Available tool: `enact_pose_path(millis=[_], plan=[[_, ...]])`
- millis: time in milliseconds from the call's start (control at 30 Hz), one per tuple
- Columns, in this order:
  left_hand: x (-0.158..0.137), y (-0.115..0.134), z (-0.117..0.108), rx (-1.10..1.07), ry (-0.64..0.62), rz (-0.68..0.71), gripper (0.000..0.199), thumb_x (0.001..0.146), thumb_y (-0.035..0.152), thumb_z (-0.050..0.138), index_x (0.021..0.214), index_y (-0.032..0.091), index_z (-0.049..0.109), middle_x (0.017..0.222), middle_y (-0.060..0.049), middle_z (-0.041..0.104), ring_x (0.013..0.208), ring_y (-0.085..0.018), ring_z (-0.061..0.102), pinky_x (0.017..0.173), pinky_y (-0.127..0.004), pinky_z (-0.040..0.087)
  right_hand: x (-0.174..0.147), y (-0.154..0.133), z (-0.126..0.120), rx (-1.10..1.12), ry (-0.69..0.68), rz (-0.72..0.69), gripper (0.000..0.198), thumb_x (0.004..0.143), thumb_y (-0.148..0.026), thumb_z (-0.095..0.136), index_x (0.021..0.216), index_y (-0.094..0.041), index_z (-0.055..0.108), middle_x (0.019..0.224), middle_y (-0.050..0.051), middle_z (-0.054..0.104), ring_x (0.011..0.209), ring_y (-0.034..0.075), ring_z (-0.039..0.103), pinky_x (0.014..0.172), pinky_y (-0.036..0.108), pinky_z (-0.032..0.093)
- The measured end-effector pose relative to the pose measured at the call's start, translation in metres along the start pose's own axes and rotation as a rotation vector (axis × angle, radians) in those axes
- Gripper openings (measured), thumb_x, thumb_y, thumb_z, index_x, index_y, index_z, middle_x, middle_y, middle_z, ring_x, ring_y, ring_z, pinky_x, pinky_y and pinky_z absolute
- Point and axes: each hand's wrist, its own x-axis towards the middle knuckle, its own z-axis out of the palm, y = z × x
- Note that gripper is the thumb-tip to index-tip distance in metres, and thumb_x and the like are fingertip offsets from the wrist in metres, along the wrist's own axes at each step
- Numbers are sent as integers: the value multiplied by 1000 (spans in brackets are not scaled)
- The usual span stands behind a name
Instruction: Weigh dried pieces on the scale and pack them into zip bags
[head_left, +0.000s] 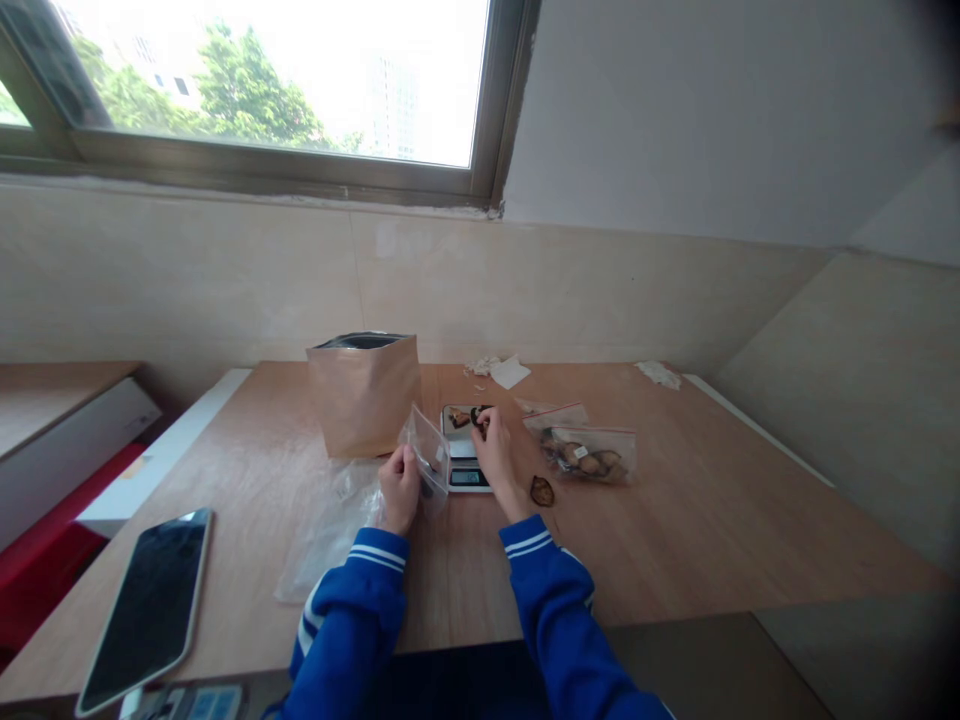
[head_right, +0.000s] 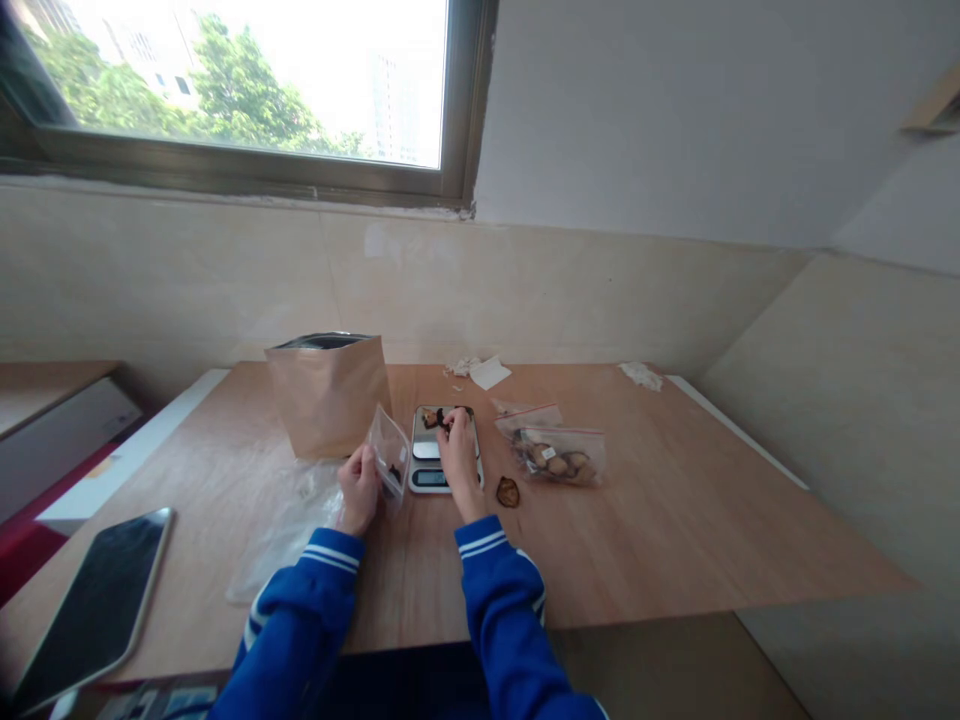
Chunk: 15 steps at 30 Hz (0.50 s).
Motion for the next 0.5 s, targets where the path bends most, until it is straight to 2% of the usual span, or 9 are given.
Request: enact_pose_path(millis=[100,200,267,300,433,500], plan=[[0,0,0,-4,-13,-2,46,90,49,44,54,21,37,49,5,34,47,-10,33,47,-24,27,2,-31,-4,266,-44,93,11,81,-27,51,84,-23,41,82,2,58,77,18,58,71,30,48],[0,-1,1,-3,-25,1,46,90,51,43,55,21,37,50,5,35,48,-11,33,49,-24,28,-1,-60,-7,455,-304,185,14,81,-33,54,84,-22,45,79,0,61,69,16,60,63,28,48],[0,-1,0,5,-31,7,46,90,51,43,56,21,38,50,5,36,49,-11,34,50,-24,28,-5,-72,-9,458,-457,231,14,81,-33,55,86,-22,48,75,-1,62,65,15,59,60,27,48],[0,-2,0,9,-36,12,45,90,51,43,57,20,39,51,5,36,50,-11,35,50,-24,28,-7,-75,-10,424,-483,241,13,81,-32,55,86,-21,49,73,-1,62,64,15,59,60,27,48],[0,-2,0,15,-57,30,44,89,50,45,57,20,41,51,4,39,50,-11,36,51,-24,28,-12,-78,-8,222,-367,202,12,80,-28,58,87,-20,52,77,0,62,68,16,60,65,29,48],[0,-2,0,11,-63,38,44,88,49,46,56,20,41,50,4,39,50,-11,36,51,-24,28,-13,-78,-4,215,-335,170,13,81,-29,58,89,-21,53,81,1,63,73,16,61,69,30,49]])
